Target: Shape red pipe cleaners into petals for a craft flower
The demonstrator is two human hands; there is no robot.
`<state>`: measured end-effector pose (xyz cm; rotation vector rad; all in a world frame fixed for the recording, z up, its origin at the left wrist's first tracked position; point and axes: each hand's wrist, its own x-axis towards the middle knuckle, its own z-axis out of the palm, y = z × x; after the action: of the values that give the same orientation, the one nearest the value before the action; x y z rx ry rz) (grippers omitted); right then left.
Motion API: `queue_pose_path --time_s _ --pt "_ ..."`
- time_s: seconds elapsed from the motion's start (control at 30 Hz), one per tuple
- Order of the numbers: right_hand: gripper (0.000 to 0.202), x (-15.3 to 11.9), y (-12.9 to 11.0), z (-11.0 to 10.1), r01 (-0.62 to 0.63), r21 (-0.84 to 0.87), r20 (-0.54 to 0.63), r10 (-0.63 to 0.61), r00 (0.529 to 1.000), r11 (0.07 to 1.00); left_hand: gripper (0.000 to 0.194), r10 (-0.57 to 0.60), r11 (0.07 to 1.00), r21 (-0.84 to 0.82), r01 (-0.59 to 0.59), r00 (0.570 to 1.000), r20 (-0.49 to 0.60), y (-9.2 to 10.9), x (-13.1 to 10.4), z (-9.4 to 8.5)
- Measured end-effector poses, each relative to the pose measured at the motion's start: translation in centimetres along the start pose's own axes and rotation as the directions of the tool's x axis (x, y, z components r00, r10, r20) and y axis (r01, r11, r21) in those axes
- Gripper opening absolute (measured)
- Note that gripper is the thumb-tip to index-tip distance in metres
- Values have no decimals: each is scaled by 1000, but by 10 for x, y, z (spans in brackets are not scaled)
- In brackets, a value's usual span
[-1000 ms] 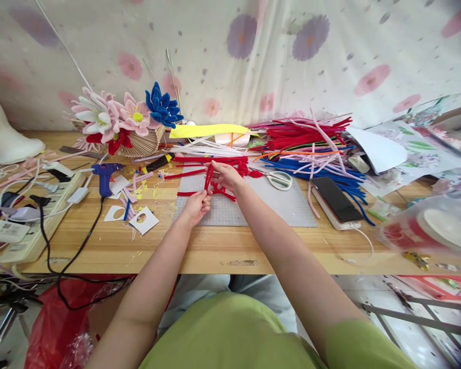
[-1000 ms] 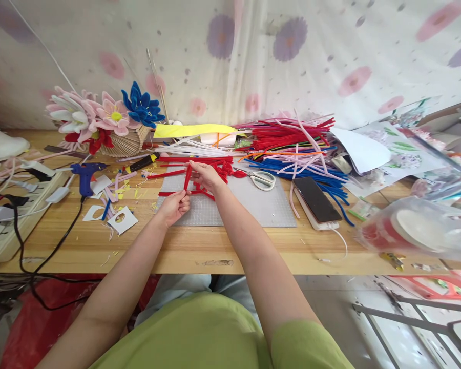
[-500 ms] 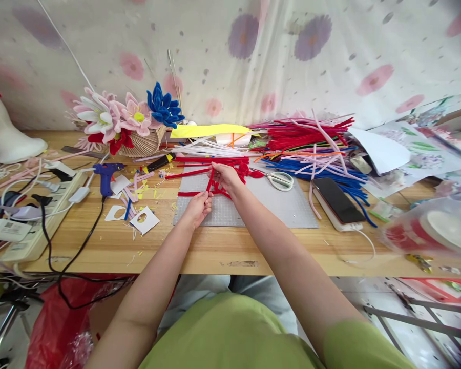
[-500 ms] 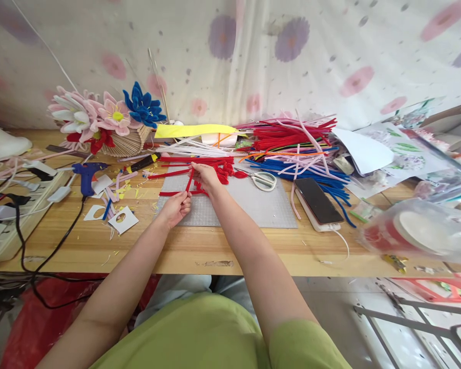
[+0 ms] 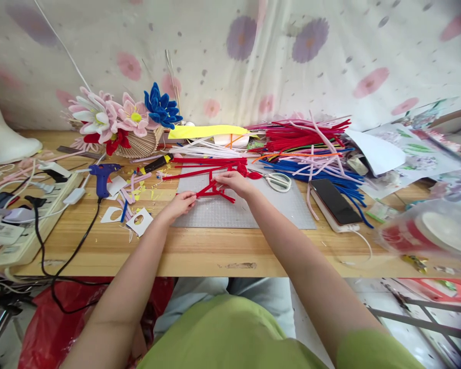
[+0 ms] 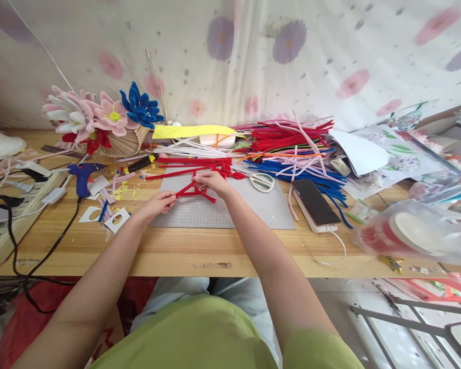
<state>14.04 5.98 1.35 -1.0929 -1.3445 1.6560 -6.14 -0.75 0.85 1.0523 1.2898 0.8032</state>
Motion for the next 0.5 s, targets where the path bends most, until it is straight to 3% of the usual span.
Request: queue_pose_path --time_s 0.1,0.2,0.27,0.37,0.5 --pt "18 -14 2 -9 68 -271 12 -67 998 960 8 125 962 251 -110 991 -46 5 13 -17" --pt "12 -18 6 -9 93 -441 23 -92 996 893 7 314 794 576 -195 943 -114 19 30 -25" --pt "9 -17 10 -8 94 -519 24 -96 995 850 5 399 636 756 -154 904 -152 30 41 -26" --pt "5 -14 12 -8 106 -575 42 -100 994 811 11 493 447 892 -62 849 -189 41 57 -26" --pt "8 -15 10 -12 113 -606 6 -138 990 788 17 485 296 955 12 860 -161 41 75 -27"
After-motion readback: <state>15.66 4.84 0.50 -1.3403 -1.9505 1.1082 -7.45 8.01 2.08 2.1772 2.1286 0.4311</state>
